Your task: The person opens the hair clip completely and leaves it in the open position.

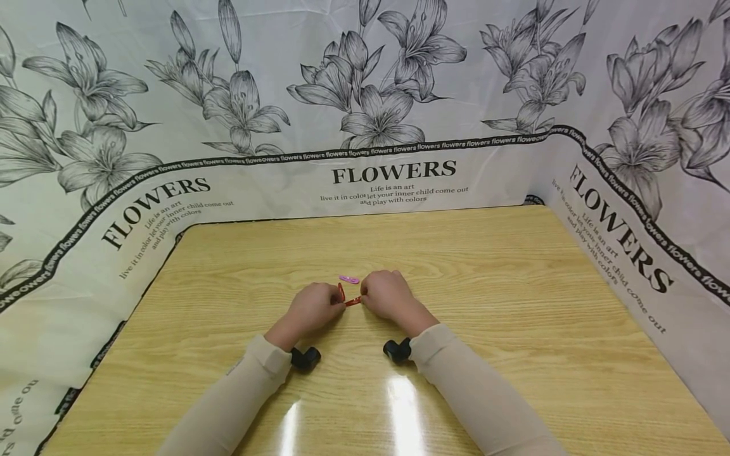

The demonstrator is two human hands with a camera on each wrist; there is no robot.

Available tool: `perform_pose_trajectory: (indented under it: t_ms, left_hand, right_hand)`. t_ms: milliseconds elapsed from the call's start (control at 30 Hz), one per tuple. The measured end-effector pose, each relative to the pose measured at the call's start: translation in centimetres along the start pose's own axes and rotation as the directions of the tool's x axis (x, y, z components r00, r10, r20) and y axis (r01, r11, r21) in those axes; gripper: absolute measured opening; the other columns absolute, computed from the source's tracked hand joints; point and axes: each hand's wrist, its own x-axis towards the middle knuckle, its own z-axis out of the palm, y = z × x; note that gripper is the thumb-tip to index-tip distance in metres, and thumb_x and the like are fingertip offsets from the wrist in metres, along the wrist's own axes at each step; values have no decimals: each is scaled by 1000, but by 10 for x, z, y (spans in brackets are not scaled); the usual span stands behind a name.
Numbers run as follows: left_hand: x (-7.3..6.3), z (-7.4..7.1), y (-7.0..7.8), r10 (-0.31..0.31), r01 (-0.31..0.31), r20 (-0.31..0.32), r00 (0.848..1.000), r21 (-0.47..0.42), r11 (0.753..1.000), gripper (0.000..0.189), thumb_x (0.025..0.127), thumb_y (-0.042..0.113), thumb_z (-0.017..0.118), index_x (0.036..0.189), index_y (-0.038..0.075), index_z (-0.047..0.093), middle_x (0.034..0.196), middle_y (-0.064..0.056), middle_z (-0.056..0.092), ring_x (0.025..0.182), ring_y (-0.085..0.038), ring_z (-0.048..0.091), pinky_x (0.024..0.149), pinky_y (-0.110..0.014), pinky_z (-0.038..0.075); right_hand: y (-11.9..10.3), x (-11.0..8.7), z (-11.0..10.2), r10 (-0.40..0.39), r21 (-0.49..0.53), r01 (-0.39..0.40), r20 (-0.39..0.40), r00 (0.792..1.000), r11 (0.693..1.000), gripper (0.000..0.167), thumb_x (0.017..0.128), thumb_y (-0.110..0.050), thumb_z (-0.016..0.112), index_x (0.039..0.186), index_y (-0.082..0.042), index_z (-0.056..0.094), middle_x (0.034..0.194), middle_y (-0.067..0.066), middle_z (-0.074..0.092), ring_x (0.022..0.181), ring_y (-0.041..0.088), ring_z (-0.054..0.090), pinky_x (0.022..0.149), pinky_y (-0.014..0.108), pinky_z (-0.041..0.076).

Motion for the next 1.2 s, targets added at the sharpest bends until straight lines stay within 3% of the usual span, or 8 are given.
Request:
perform_pose_trajectory:
  t_ms: [800, 1033, 1200]
  left_hand:
    - [-3, 3, 2, -4, 4, 5, 1000, -21, 1000, 13, 91, 22, 64, 83, 15, 72, 80, 3, 67, 70, -11, 57, 65, -30, 48]
    - [-3, 1, 3, 19, -19, -7, 1000, -49, 999, 13, 90, 19, 61, 86, 13, 71, 76, 3, 65, 64, -10, 53, 61, -26, 46]
    - [-3, 2, 2, 30, -33, -31, 999, -76, 997, 15, 91, 17, 59, 89, 11, 72, 78, 2, 65, 64, -9, 52, 60, -25, 45]
  right_hand:
    - [2, -2, -1, -14, 39, 13, 12, 1000, 999, 7, 86, -22, 71, 81, -19, 74, 79, -6, 69, 74, 14, 60, 78, 43, 44]
    - [5, -5, 1, -22, 60, 22, -5, 1000, 998, 7, 88, -22, 70, 83, -18, 74, 82, -4, 69, 79, 15, 62, 83, 46, 46]
    - [6, -7, 0, -21, 102, 24, -26, 999, 995, 8, 89, -18, 68, 86, -14, 74, 85, -1, 69, 83, 18, 64, 84, 42, 49]
